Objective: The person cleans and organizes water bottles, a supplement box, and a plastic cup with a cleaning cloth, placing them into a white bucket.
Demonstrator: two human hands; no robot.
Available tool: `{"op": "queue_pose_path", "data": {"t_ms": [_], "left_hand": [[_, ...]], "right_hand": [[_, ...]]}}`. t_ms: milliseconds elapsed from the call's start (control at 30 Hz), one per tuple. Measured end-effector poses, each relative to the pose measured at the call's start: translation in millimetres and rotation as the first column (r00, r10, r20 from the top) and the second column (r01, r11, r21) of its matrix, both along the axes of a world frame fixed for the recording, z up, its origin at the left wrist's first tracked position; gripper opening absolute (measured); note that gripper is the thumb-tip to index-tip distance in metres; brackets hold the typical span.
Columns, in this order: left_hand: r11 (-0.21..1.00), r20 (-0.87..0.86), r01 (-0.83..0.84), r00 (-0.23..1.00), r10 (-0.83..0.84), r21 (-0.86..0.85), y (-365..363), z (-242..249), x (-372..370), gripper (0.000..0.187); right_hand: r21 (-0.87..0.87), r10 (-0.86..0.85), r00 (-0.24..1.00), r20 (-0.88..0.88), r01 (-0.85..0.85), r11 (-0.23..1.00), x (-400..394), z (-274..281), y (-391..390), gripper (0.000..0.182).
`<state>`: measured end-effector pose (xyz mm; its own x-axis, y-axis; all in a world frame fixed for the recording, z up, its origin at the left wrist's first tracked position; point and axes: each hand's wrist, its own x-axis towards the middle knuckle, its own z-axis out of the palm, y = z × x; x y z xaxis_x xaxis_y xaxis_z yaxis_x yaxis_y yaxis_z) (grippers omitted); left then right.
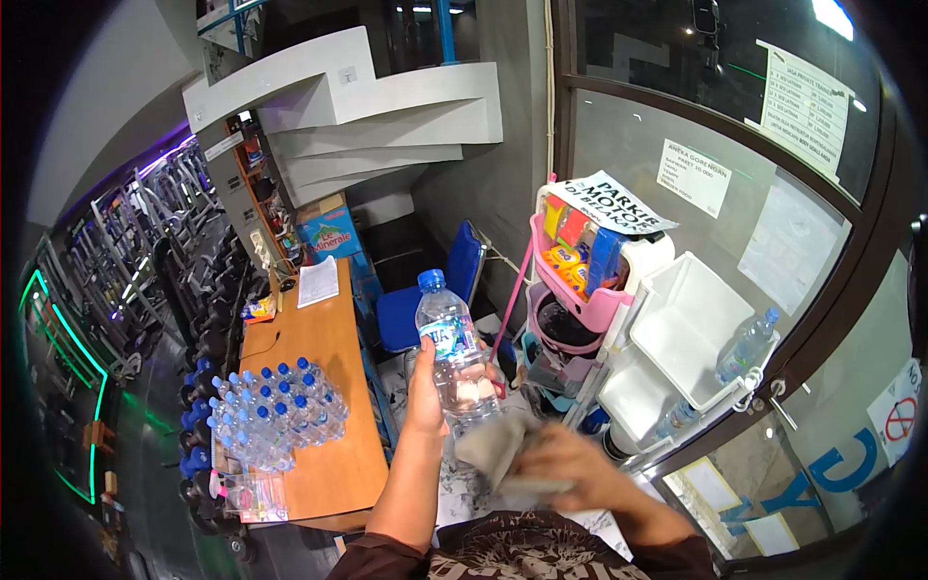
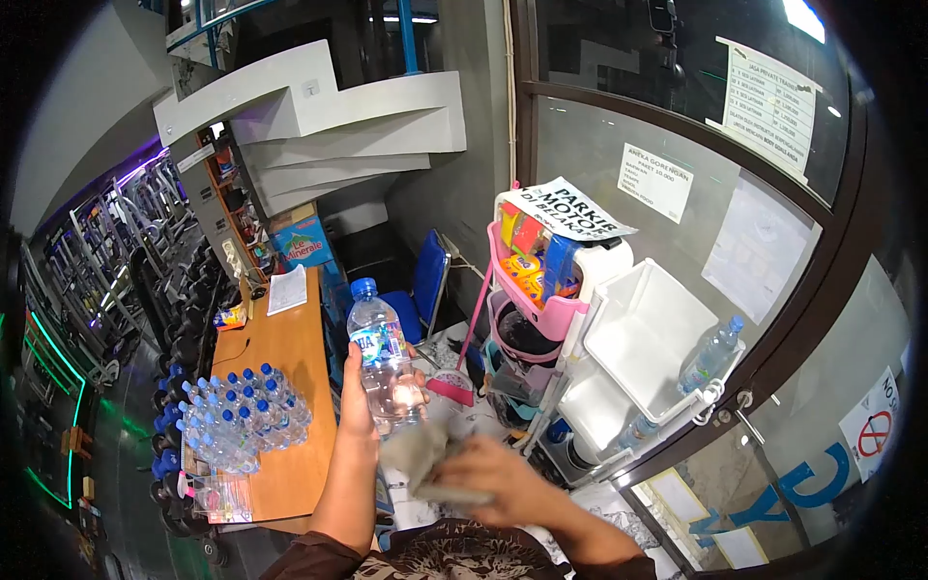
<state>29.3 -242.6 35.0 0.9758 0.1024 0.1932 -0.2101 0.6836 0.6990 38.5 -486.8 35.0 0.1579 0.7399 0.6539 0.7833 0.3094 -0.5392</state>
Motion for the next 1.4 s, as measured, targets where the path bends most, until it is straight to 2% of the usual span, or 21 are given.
{"op": "queue_pose_path", "data": {"t_ms": [67,133,200,267,400,467,533,567,600,667,700,767,800,867,900,933,1000,1067,1233,1367,1400], "left_hand": [[0.999,-0.023,0.05,0.998,-0.051,-0.011,-17.3,1.8,-0.4,0.063],[0.997,-0.143,-0.011,0.989,0.022,0.077,-40.4,-3.1,-3.7,0.062],[0.987,-0.183,0.056,0.983,-0.029,0.148,-61.3,-14.7,-1.6,0.054],[0.972,-0.182,-0.023,0.981,0.067,0.233,-86.4,-17.8,1.5,0.062],[0.994,-0.15,-0.039,0.987,0.054,0.103,-86.5,-29.2,5.5,0.054],[0.996,-0.143,-0.053,0.988,0.063,0.073,-81.9,-32.5,10.4,0.063],[0.999,-0.019,0.011,1.0,-0.011,0.031,-75.9,-33.5,14.6,0.07],[0.98,0.068,0.198,0.978,-0.196,-0.025,-71.7,-28.6,12.3,0.071],[0.985,0.051,0.079,0.996,-0.072,-0.155,-84.9,-21.1,12.5,0.073],[0.944,0.111,0.137,0.988,-0.108,-0.3,-95.2,-12.6,15.6,0.077],[0.934,0.093,0.106,0.993,-0.079,-0.341,-104.8,-5.9,13.2,0.074],[0.907,0.066,0.055,0.997,-0.03,-0.417,-124.4,9.8,11.8,0.069],[0.952,-0.005,0.01,1.0,-0.012,-0.307,-129.0,10.8,14.1,0.069],[0.995,-0.14,-0.074,0.988,0.064,-0.07,-135.6,7.8,14.4,0.07],[0.997,-0.186,0.0,0.982,0.015,0.078,-134.2,5.3,12.2,0.068],[0.996,-0.073,0.061,0.996,-0.056,0.072,-131.5,-0.7,15.5,0.059],[0.895,0.012,0.13,0.989,-0.149,0.426,-116.8,-1.1,12.4,0.063],[0.912,-0.012,0.121,0.992,-0.127,0.392,-117.7,-0.3,3.7,0.07],[0.926,0.028,0.233,0.967,-0.252,0.297,-126.6,-24.2,-9.3,0.079],[0.928,0.008,0.279,0.957,-0.29,0.245,-129.3,-40.1,-13.1,0.079],[0.964,0.019,0.234,0.971,-0.238,0.123,-124.6,-39.7,-10.8,0.076]], "right_hand": [[0.178,-0.34,0.94,0.008,0.333,0.926,14.2,35.9,-9.6,0.042],[0.252,-0.47,0.85,-0.238,0.522,0.815,32.9,61.0,-6.3,0.035],[0.177,-0.479,0.86,-0.174,0.506,0.844,58.9,71.3,-5.5,0.031],[0.078,-0.434,0.884,-0.172,0.451,0.889,71.7,66.9,0.0,0.029],[0.254,-0.462,0.877,0.135,0.42,0.871,52.7,14.8,-15.9,0.035],[-0.083,-0.352,0.836,0.421,0.422,0.903,16.4,8.1,-37.9,0.046],[-0.124,-0.28,0.884,0.374,0.346,0.93,-10.9,-3.1,-53.0,0.05],[-0.139,-0.248,0.904,0.348,0.312,0.94,-19.0,-9.0,-58.5,0.051],[-0.086,-0.309,0.936,0.165,0.326,0.941,-22.1,-14.5,-63.8,0.047],[0.011,-0.37,0.903,-0.217,0.382,0.924,-26.3,-27.9,-74.3,0.038],[0.055,-0.412,0.746,-0.523,0.512,0.857,-26.6,-53.7,-71.4,0.046],[0.146,-0.413,0.686,-0.599,0.601,0.786,-35.0,-44.7,-61.7,0.049],[0.188,-0.407,0.658,-0.634,0.641,0.744,-37.4,-40.4,-57.6,0.05],[0.271,-0.515,0.74,-0.432,0.651,0.708,-36.0,-45.2,-58.0,0.049],[0.308,-0.587,0.751,-0.302,0.66,0.685,-34.9,-46.8,-59.0,0.049],[0.349,-0.649,0.742,-0.167,0.66,0.665,-32.6,-49.3,-59.1,0.049],[0.366,-0.634,0.773,-0.01,0.593,0.717,-30.0,-53.6,-63.2,0.063],[0.344,-0.582,0.798,0.157,0.509,0.789,-28.7,-41.3,-70.6,0.063],[0.44,-0.699,0.709,-0.096,0.66,0.609,18.4,29.5,-69.9,0.052],[0.214,-0.609,0.793,-0.004,0.595,0.775,48.7,48.2,-62.5,0.044],[0.18,-0.578,0.814,0.054,0.561,0.808,44.1,44.5,-55.7,0.046]]}}
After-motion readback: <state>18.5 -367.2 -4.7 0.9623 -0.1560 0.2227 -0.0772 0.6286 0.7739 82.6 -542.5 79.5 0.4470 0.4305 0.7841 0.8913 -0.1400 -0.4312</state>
